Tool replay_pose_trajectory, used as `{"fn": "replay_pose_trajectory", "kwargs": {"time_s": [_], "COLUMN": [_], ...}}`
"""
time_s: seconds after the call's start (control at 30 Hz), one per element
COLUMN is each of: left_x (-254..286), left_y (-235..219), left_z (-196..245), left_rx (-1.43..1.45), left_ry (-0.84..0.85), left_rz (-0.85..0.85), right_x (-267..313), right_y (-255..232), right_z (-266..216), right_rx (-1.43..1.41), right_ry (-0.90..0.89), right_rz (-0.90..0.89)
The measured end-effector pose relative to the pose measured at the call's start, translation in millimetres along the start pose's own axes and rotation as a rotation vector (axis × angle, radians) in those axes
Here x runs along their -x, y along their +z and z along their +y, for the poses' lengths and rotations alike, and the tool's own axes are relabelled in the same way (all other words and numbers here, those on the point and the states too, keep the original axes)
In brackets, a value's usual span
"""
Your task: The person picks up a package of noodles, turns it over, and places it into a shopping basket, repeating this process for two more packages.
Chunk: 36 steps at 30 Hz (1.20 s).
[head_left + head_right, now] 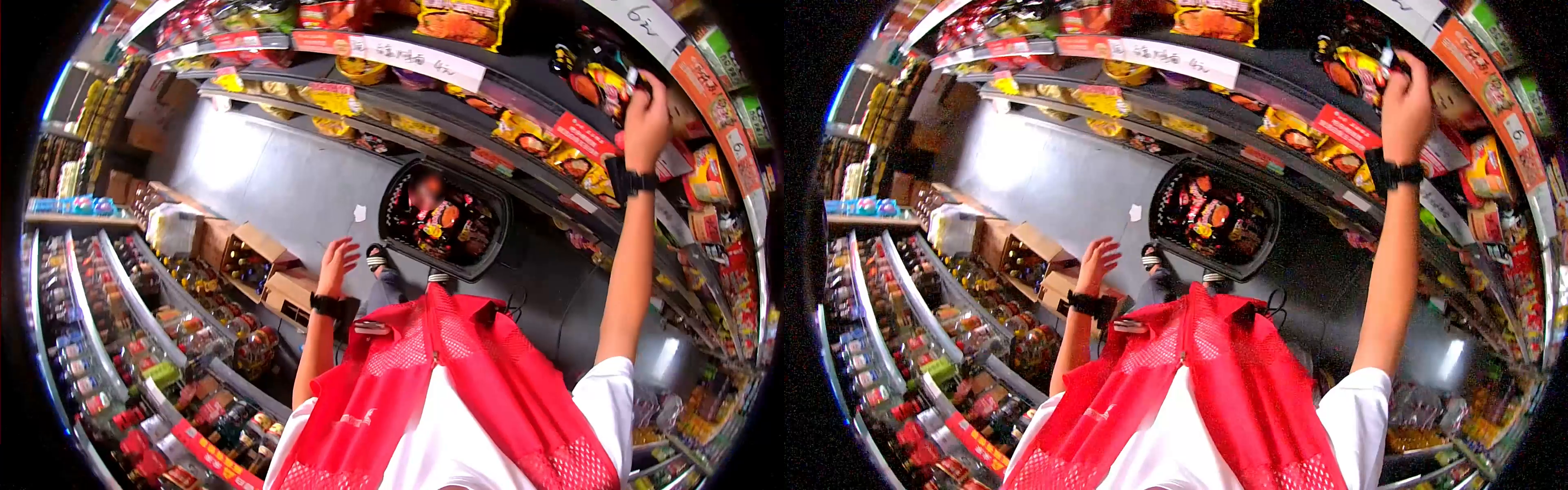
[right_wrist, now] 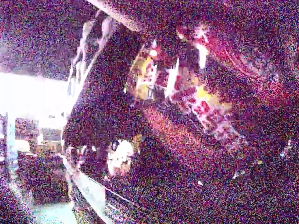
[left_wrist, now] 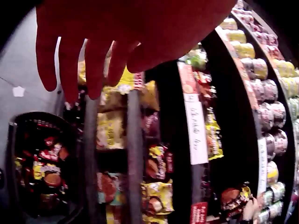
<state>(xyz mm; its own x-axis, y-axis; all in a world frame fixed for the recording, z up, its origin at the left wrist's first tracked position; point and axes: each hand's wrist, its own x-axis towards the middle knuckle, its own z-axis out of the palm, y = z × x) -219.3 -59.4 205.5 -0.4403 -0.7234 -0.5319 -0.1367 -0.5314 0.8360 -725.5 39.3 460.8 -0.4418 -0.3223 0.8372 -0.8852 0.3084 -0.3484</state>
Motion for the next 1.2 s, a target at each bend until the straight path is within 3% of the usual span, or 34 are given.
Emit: {"fn": "replay_pose_trajectory", "kwargs": {"time_s": [0.13, 0.23, 0.4, 0.47, 0.53, 0.63, 0.73, 0.77, 0.87, 0.93, 0.97, 1.0, 1.07, 1.13, 1.2], "left_x": [22.1, 48.2, 91.2, 95.2, 101.4, 103.6, 110.8, 110.3, 115.9, 117.8, 115.4, 115.5, 106.1, 101.3, 94.0], "left_y": [71.3, 122.2, 178.6, 171.8, 165.8, 158.7, 157.8, 157.9, 161.1, 165.9, 162.9, 165.6, 158.6, 156.7, 149.1], "left_z": [74.3, 116.7, 151.4, 144.8, 141.9, 129.4, 134.0, 131.6, 134.4, 127.9, 123.9, 123.3, 116.0, 121.7, 114.3], "left_rx": [-0.075, -0.127, -0.429, -0.392, -0.324, -0.254, -0.325, -0.321, -0.438, -0.315, -0.228, -0.124, 0.017, 0.237, -0.183], "left_ry": [0.28, 0.489, 0.887, 0.636, 0.667, 0.565, 0.602, 0.566, 0.52, 0.502, 0.396, 0.417, 0.465, 0.372, 0.549], "left_rz": [-0.208, -0.391, -0.362, -0.39, -0.32, -0.271, -0.292, -0.32, -0.351, -0.301, -0.321, -0.258, -0.119, -0.041, 0.028], "right_x": [32.3, 62.4, 108.3, 123.4, 128.3, 134.8, 132.7, 134.6, 134.5, 137.5, 145.1, 152.2, 156.2, 174.6, 192.5], "right_y": [-39.2, -55.5, -62.9, -60.4, -69.2, -67.4, -73.7, -72.8, -78.7, -81.5, -79.2, -76.9, -89.5, -89.4, -93.7], "right_z": [-52.7, -93.8, -154.4, -162.9, -171.2, -172.8, -172.3, -172.0, -168.1, -165.4, -161.8, -157.2, -138.6, -128.7, -131.6], "right_rx": [-0.094, -0.236, -0.495, -0.584, -0.712, -0.843, -0.845, -0.861, -0.654, -0.682, -0.812, -0.936, -0.81, -0.786, -1.006], "right_ry": [-0.069, -0.096, -0.225, -0.186, 0.077, 0.005, 0.037, 0.082, 0.241, 0.391, 0.442, 0.488, 0.457, 0.485, 0.785], "right_rz": [-0.121, -0.37, -0.736, -0.736, -0.834, -0.719, -0.753, -0.71, -0.819, -0.908, -0.794, -0.675, -0.774, -0.614, -0.633]}}
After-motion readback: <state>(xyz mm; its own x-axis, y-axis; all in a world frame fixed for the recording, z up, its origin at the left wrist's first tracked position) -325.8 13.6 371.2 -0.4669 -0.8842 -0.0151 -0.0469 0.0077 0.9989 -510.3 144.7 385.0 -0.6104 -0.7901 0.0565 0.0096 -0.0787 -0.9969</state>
